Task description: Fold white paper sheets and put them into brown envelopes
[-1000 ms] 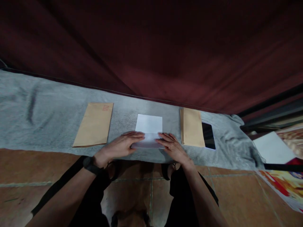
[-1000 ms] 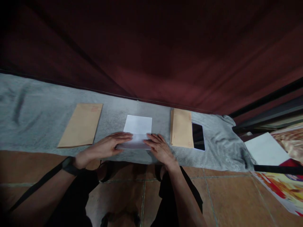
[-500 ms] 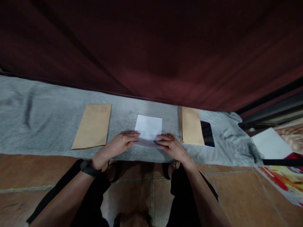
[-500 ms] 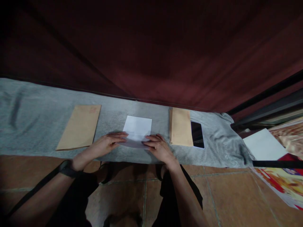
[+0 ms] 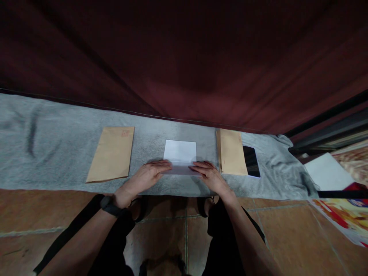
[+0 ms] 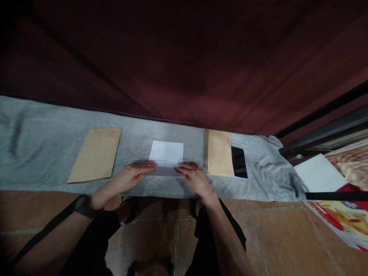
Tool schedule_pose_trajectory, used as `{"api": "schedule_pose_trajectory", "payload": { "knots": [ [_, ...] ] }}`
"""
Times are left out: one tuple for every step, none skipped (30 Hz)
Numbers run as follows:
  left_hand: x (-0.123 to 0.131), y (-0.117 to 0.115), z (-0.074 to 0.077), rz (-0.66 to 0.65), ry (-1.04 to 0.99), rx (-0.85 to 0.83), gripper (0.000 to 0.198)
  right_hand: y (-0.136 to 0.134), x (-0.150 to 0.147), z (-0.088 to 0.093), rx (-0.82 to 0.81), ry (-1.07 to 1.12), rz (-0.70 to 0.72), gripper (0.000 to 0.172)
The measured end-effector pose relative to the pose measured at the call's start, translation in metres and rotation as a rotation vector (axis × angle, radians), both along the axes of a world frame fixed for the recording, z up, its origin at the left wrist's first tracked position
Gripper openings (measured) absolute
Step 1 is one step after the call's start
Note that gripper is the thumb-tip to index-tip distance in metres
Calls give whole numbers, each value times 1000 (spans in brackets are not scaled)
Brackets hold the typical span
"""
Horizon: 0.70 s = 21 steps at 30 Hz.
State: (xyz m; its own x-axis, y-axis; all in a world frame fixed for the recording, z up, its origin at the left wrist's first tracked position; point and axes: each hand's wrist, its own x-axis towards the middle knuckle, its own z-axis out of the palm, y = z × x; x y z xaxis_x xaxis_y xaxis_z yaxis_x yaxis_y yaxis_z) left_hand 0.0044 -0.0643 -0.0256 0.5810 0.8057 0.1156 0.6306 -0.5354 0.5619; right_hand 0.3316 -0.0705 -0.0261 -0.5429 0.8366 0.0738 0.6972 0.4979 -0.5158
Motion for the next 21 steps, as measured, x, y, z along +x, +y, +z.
{"api": "schedule_pose_trajectory", "payload": {
  "knots": [
    [1,0,3,16,-3,-26,45,1,0,1,-13,21,8,43],
    [2,-1,5,41,-7,-51,42,2,1,1,-23,44,11,39],
    [3,-1,6,73,-12,-74,40,3,1,1,-29,64,5,35],
    [5,0,7,105,-18,-95,38,4,1,1,-34,78,-10,32],
    [7,1,7,138,-24,-109,37,5,0,1,-35,87,-37,29],
    [8,2,6,175,-30,-117,37,6,-1,1,-36,89,-67,28],
    [10,5,5,218,-32,-123,37,6,-2,0,-38,83,-97,28],
    [11,8,3,264,-31,-129,37,7,-4,0,-41,68,-132,28],
    [13,11,2,310,-29,-135,37,8,-6,0,-45,46,-171,27],
    [14,14,0,359,-28,-140,35,10,-8,0,-50,19,-218,26],
    [16,18,0,405,-30,-145,32,11,-10,0,-56,-6,-266,26],
    [18,21,-1,444,-34,-151,29,13,-13,0,-61,-25,-312,26],
    [20,25,-1,479,-41,-156,26,15,-16,0,-61,-36,-357,27],
    [22,28,-1,511,-51,-162,24,17,-19,-1,-60,-40,-395,27],
    [24,31,-1,539,-59,-169,23,19,-22,-1,-59,-39,-425,27],
    [26,33,0,561,-63,-176,24,21,-25,-2,-58,-39,-453,27],
    [29,34,0,580,-61,-181,27,23,-29,-2,-60,-42,-481,26],
    [31,36,1,597,-52,-181,32,24,-32,-2,-63,-50,-510,26],
    [34,36,2,615,-33,-175,39,26,-36,-3,-63,-60,-540,25],
    [36,36,3,629,-4,-165,45,26,-40,-3,-59,-71,-569,25],
    [39,36,4,640,30,-154,51,27,-44,-3,-52,-82,-600,26]
  ]
}}
